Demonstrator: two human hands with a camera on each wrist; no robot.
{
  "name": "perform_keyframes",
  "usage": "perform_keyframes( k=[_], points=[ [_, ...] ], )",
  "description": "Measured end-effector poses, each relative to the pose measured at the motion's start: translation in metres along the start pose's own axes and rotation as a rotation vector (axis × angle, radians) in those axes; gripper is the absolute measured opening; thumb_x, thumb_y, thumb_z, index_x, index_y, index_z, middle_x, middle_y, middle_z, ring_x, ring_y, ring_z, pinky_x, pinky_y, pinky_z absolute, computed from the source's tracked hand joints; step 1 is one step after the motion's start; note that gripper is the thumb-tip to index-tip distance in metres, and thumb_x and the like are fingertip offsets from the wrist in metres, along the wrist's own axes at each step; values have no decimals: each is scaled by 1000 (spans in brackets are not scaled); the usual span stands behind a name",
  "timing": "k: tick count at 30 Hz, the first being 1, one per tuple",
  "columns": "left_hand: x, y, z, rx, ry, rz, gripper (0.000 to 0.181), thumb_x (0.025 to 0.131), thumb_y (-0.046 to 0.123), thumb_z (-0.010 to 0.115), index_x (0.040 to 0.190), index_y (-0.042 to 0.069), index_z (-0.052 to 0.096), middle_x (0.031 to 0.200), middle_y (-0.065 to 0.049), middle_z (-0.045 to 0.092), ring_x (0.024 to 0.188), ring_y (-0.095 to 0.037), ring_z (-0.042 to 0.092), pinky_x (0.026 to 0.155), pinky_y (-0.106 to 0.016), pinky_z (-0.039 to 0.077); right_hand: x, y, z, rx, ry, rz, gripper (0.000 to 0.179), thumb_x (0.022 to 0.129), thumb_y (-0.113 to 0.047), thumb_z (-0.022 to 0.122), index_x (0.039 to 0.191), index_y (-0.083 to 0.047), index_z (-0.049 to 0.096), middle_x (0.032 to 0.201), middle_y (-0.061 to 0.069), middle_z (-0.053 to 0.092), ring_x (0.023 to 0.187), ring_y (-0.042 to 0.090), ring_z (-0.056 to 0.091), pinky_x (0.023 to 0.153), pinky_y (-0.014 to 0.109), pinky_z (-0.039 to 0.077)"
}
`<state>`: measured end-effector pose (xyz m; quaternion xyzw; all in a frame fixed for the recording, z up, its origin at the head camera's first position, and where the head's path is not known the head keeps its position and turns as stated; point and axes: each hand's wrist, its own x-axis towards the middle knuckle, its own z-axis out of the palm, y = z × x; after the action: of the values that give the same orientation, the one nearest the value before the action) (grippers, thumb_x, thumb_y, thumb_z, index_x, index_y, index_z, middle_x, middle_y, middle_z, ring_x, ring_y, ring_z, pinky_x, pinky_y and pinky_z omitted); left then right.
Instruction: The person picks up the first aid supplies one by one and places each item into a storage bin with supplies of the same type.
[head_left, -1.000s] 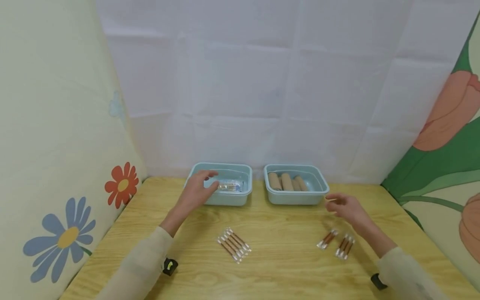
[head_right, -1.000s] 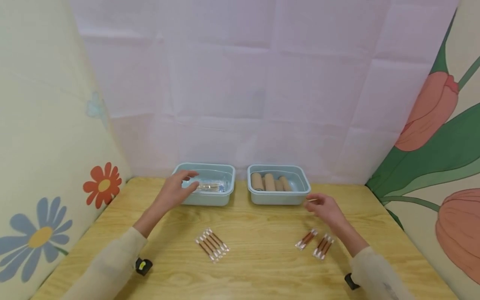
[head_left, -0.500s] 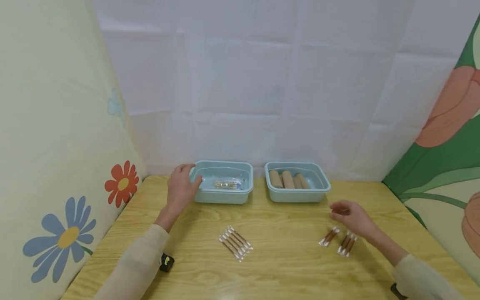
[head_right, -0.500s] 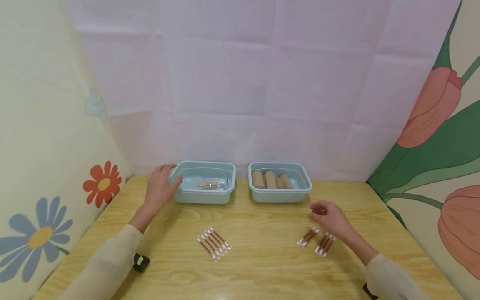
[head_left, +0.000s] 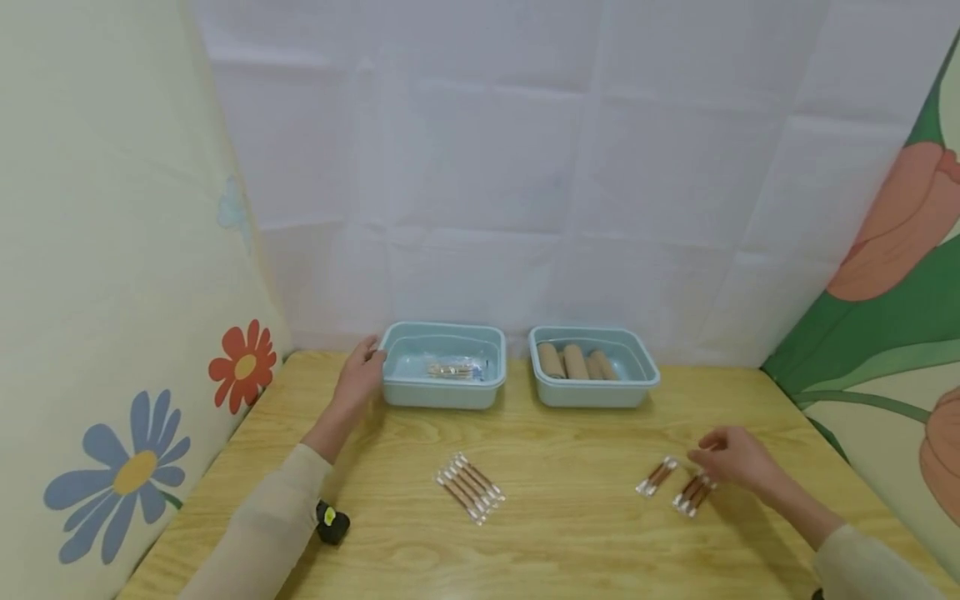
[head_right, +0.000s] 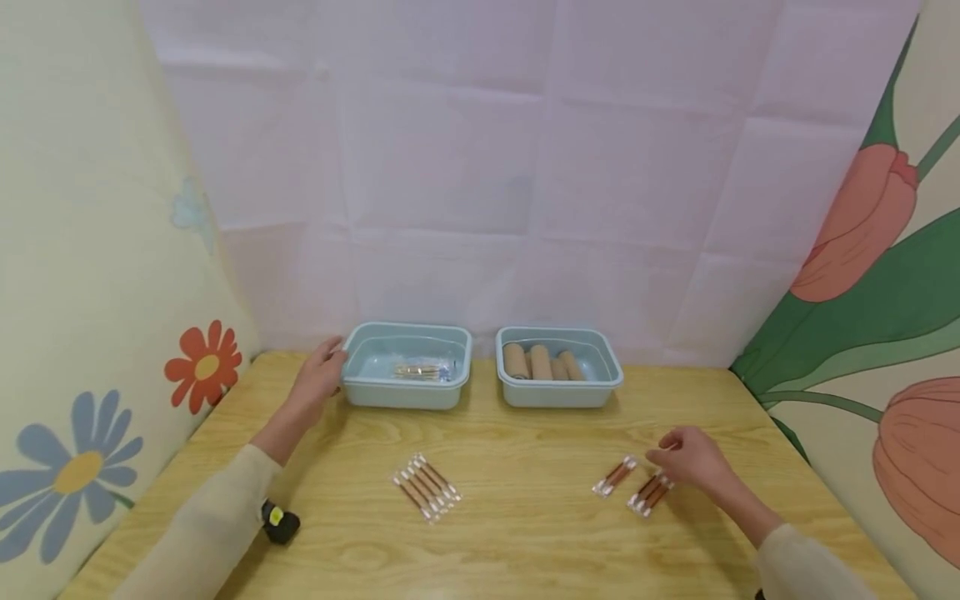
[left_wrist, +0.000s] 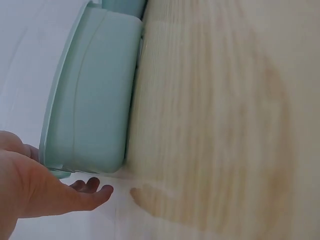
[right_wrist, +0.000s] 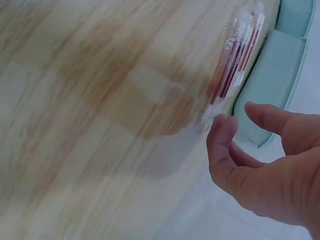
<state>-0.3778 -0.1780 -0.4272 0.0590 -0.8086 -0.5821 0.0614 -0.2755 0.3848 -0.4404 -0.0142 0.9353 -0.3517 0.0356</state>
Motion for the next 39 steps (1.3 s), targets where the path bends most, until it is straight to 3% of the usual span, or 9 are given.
perform_keyframes(
  k=[5,9,13,17,22,27,32,39],
  points=[
    [3,-2,0,-44,-28,-32,58,108,21,35,162,8,22,160,-26,26,144,-40,29,116,-52,27,-2,5,-2,-94,4,19,49,93,-25,74,111,18,60,94,17,65,77,23,63,65,39,55],
    [4,-4,1,-44,-34,-51,58,107,19,34,163,10,20,162,-25,23,145,-41,27,116,-53,26,-7,4,-4,-155,-50,-7,44,91,-28,77,103,12,65,91,12,66,79,23,62,64,38,53],
    [4,-5,1,-50,-40,-64,59,108,21,34,164,12,18,163,-24,20,146,-41,26,116,-54,26,-9,6,-5,-173,-117,-87,42,89,-26,80,107,9,67,95,11,66,85,25,62,69,40,54],
    [4,-6,0,-68,-47,-65,59,108,22,33,164,13,18,164,-23,20,145,-41,27,115,-54,28,-11,13,-6,-163,-145,-284,39,87,-15,81,114,10,67,104,15,67,89,27,62,72,39,54],
    [5,-6,0,-68,-51,-74,59,108,22,32,164,15,17,163,-23,20,144,-41,29,115,-55,29,-15,20,-5,-241,-153,-557,36,83,-4,80,116,3,69,116,18,64,100,37,62,81,46,55],
    [5,-6,0,-89,-56,-78,58,109,22,32,165,17,16,163,-24,21,143,-41,31,113,-55,32,-13,23,0,-329,-134,-683,39,76,4,82,114,-2,71,115,13,64,103,35,63,84,48,55],
    [4,-6,-1,-119,-62,-69,58,109,21,32,165,16,17,162,-24,22,142,-41,33,112,-54,34,-11,26,4,-386,-102,-709,40,74,12,79,110,-5,72,111,7,66,100,30,64,83,46,56],
    [4,-6,0,-125,-60,-76,59,108,21,33,165,16,17,161,-26,24,140,-42,36,108,-55,39,-9,28,4,-380,-147,-676,34,81,9,77,110,-9,73,107,2,64,95,23,63,78,41,56]
  ],
)
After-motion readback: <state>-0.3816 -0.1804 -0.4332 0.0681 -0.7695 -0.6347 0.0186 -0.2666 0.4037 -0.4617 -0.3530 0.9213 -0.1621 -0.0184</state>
